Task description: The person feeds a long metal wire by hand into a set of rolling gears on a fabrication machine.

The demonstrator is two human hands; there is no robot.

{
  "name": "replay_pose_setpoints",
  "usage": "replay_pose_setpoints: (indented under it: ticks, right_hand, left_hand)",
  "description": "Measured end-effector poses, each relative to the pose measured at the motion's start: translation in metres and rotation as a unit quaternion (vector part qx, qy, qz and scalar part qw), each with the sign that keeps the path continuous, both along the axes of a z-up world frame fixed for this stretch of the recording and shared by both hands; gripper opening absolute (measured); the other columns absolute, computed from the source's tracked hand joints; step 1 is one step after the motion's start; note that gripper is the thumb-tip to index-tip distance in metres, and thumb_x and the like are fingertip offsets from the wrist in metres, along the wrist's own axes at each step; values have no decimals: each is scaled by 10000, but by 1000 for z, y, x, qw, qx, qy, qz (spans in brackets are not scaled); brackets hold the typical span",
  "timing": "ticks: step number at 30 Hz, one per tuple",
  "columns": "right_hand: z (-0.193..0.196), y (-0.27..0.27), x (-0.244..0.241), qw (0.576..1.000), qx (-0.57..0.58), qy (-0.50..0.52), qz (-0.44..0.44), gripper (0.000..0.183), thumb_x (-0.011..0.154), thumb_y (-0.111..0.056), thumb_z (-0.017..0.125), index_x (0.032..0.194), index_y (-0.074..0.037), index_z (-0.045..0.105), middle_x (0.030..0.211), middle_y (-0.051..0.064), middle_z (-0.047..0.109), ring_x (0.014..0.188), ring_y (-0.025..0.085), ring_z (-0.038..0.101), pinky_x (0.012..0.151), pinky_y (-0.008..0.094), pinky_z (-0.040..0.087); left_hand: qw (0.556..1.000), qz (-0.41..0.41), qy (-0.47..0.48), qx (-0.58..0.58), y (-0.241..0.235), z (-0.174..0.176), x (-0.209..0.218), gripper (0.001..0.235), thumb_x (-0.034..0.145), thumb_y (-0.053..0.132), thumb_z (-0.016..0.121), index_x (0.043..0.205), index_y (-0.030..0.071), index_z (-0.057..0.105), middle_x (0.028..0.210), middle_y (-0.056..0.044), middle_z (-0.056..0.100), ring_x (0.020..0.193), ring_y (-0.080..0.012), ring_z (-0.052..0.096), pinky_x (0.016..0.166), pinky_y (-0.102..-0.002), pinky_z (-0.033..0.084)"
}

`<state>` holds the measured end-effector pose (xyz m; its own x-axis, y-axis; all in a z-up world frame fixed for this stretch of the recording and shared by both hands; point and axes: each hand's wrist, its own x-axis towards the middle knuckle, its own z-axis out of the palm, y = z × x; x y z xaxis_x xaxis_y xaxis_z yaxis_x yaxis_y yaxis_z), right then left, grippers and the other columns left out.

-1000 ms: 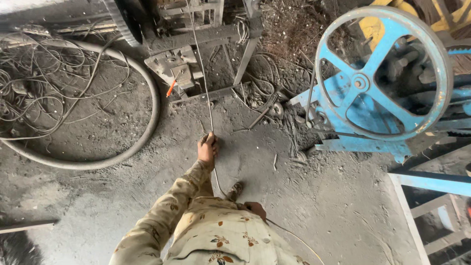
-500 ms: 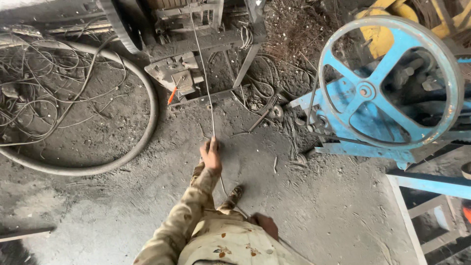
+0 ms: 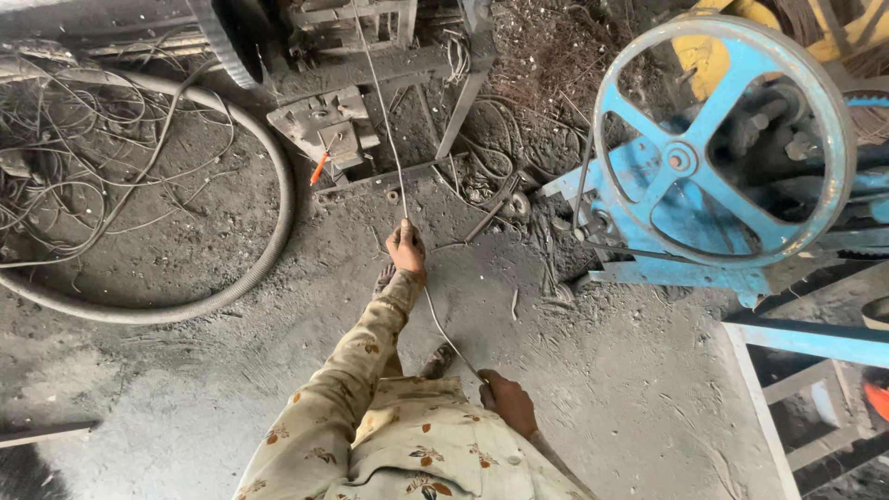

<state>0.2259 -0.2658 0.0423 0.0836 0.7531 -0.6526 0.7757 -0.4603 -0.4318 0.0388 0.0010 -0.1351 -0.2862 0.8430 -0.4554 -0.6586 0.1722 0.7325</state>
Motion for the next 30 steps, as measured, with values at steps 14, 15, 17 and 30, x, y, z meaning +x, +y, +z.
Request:
replay_pose_setpoints:
  ticks: [14,15,17,30]
  right_hand:
    - [-47,-90,61,966,-7,243,-83,299,926,-196,641,1189,-71,708,990,90,795,898,162,757,815,316,596]
    - [-43,-88,61,966,-15,244,-83,294,930,-195,637,1185,-68,711,995,83,794,900,156,754,816,313,596]
    - [-35,-75,57,967,-29,240,-85,286,938,-193,629,1177,-63,716,1006,71,793,903,144,747,817,307,594]
    - [-12,51,-9,974,23,220,-52,349,936,-253,637,1247,-96,658,825,48,770,778,121,713,733,306,535]
  left_hand:
    - [999,-52,7,-3,-119,33,10,471,1023,468,595,729,120,476,586,28,408,434,-82,348,400,-270,260]
    - [998,-55,16,-2,-124,40,10,477,1025,467,594,726,113,481,581,23,411,434,-85,354,400,-271,262]
    - [998,-65,-2,0,-115,52,9,450,1027,437,598,730,124,472,589,32,415,452,-82,364,409,-270,270]
    - [994,8,100,39,51,-8,-31,408,1043,353,589,705,137,514,587,59,446,482,-76,391,435,-261,301]
